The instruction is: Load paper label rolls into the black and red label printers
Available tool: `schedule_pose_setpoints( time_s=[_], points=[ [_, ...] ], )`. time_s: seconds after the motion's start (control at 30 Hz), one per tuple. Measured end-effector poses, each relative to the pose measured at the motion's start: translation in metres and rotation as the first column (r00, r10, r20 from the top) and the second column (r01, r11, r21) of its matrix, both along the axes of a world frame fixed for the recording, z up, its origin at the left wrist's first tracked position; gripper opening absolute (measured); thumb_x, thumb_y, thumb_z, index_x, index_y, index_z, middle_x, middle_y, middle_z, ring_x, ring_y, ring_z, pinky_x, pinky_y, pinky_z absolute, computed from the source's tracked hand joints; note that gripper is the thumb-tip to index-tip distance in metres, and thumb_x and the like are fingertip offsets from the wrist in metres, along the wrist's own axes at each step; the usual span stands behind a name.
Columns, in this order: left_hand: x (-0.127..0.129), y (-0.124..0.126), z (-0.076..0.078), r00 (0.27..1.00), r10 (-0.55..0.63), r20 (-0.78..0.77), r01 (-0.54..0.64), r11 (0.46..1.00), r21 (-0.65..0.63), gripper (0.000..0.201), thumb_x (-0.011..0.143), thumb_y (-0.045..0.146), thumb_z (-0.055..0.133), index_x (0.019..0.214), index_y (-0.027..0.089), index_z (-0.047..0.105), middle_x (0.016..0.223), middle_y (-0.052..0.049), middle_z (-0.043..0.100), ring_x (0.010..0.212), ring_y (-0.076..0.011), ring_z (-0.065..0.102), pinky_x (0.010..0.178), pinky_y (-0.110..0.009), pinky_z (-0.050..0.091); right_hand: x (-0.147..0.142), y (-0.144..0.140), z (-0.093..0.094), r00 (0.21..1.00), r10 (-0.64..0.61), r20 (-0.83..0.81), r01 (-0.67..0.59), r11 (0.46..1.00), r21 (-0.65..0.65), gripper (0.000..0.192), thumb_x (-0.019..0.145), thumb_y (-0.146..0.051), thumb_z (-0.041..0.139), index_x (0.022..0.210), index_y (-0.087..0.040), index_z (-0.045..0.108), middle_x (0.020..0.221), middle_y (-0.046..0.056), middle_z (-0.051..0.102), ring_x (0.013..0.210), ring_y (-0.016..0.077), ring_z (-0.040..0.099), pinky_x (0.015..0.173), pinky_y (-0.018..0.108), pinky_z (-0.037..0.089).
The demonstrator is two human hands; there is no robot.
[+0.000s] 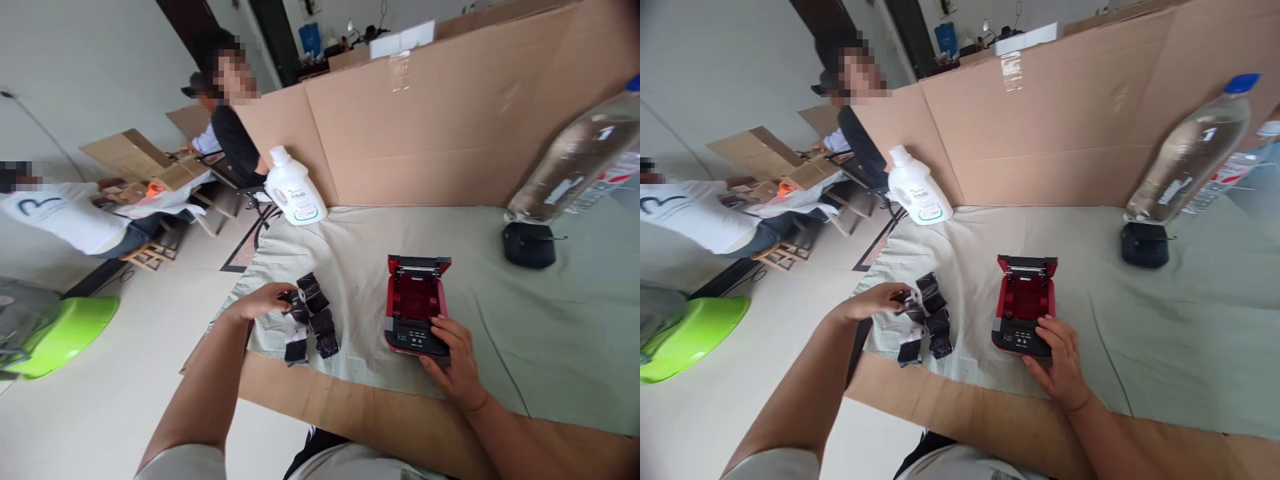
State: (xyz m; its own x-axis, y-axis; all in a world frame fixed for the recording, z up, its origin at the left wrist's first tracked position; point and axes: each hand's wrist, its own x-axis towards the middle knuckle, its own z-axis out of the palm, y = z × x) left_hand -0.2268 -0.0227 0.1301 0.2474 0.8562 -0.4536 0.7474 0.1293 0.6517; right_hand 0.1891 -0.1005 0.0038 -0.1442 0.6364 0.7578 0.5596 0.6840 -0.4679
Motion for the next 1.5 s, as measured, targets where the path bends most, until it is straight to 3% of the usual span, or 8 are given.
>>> schedule_pose_setpoints(
  time_s=[0.13, 0.23, 0.37, 0.5, 0.83, 1.03, 1.13, 1.5],
  points=[
    [0.071, -0.011, 0.045, 0.810, -0.317, 0.493, 0.440, 0.885, -0.154, 0.051, 0.061, 0.043, 0.075, 0.107, 0.020, 0.072, 0.103, -0.009, 0.071, 0.090, -0.0290, 0.066, 0.075, -0.033, 0.054, -0.002, -0.001, 0.003, 1.000, -0.012, -0.027, 0.012, 1.000, -0.019, 0.040, 0.087, -0.033, 0.061, 0.123, -0.019, 0.051, 0.118, 0.014, 0.061, 0.115, 0.0310, 0.057, 0.091, 0.054, 0.050],
    [0.136, -0.010, 0.045, 0.658, -0.424, 0.623, 0.633, 0.759, -0.152, 0.051, 0.066, 0.038, 0.075, 0.113, 0.020, 0.067, 0.106, -0.010, 0.070, 0.090, -0.0269, 0.068, 0.075, -0.033, 0.055, -0.002, -0.002, 0.004, 0.999, -0.011, -0.035, 0.010, 1.000, -0.019, 0.045, 0.085, -0.031, 0.063, 0.126, -0.019, 0.050, 0.119, 0.014, 0.061, 0.117, 0.0309, 0.057, 0.092, 0.054, 0.050],
    [0.208, 0.009, 0.014, 0.793, -0.510, 0.332, 0.478, 0.860, 0.177, 0.038, 0.074, 0.025, 0.066, 0.112, 0.021, 0.063, 0.111, -0.007, 0.069, 0.101, -0.0237, 0.064, 0.088, -0.036, 0.051, 0.001, -0.002, 0.002, 0.999, -0.005, -0.052, 0.003, 1.000, -0.023, 0.058, 0.086, -0.032, 0.062, 0.138, -0.021, 0.040, 0.126, 0.015, 0.059, 0.118, 0.0302, 0.056, 0.092, 0.053, 0.052],
    [0.244, 0.024, -0.012, 0.878, -0.465, -0.110, 0.472, 0.805, 0.360, 0.031, 0.071, 0.017, 0.066, 0.101, 0.021, 0.066, 0.103, -0.007, 0.071, 0.097, -0.0264, 0.065, 0.094, -0.041, 0.046, 0.005, -0.003, -0.001, 0.999, -0.015, -0.038, 0.013, 0.999, -0.037, 0.058, 0.087, -0.036, 0.057, 0.141, -0.025, 0.039, 0.141, 0.016, 0.046, 0.123, 0.0316, 0.052, 0.092, 0.055, 0.052],
    [0.270, 0.027, -0.031, 0.764, -0.374, -0.525, 0.600, 0.711, 0.367, 0.016, 0.071, 0.019, 0.070, 0.088, 0.017, 0.071, 0.089, -0.013, 0.073, 0.100, -0.0360, 0.064, 0.100, -0.053, 0.037, 0.004, -0.004, 0.008, 0.999, -0.007, 0.052, 0.007, 1.000, -0.006, 0.033, 0.083, -0.029, 0.065, 0.116, -0.022, 0.061, 0.121, 0.012, 0.059, 0.121, 0.0306, 0.051, 0.094, 0.051, 0.050],
    [0.246, 0.011, -0.012, 0.984, -0.156, -0.088, 0.178, 0.769, 0.614, 0.019, 0.092, 0.029, 0.051, 0.091, 0.023, 0.068, 0.087, -0.004, 0.072, 0.079, -0.0195, 0.065, 0.077, -0.033, 0.050, 0.003, -0.005, 0.011, 0.998, -0.031, 0.058, 0.031, 1.000, 0.001, 0.030, 0.085, -0.028, 0.063, 0.114, -0.021, 0.061, 0.127, 0.013, 0.054, 0.122, 0.0309, 0.048, 0.094, 0.051, 0.050],
    [0.235, 0.013, -0.010, 0.994, -0.007, 0.107, -0.080, 0.613, 0.786, 0.033, 0.097, 0.040, 0.042, 0.114, 0.020, 0.063, 0.111, -0.009, 0.067, 0.102, -0.0223, 0.062, 0.094, -0.037, 0.047, 0.001, -0.006, 0.011, 0.996, -0.053, 0.068, 0.052, 0.998, 0.017, 0.028, 0.084, -0.027, 0.062, 0.112, -0.020, 0.062, 0.130, 0.014, 0.051, 0.122, 0.0316, 0.047, 0.095, 0.053, 0.049],
    [0.217, -0.045, -0.067, 0.973, -0.227, 0.042, 0.068, 0.458, 0.886, 0.043, 0.101, 0.036, 0.030, 0.138, 0.017, 0.041, 0.131, -0.017, 0.055, 0.133, -0.0279, 0.043, 0.107, -0.048, 0.030, -0.003, -0.008, 0.009, 0.979, -0.191, 0.070, 0.185, 0.979, 0.080, 0.051, 0.078, -0.035, 0.072, 0.125, -0.023, 0.054, 0.145, 0.013, 0.043, 0.135, 0.0355, 0.040, 0.102, 0.055, 0.046]
  ],
)
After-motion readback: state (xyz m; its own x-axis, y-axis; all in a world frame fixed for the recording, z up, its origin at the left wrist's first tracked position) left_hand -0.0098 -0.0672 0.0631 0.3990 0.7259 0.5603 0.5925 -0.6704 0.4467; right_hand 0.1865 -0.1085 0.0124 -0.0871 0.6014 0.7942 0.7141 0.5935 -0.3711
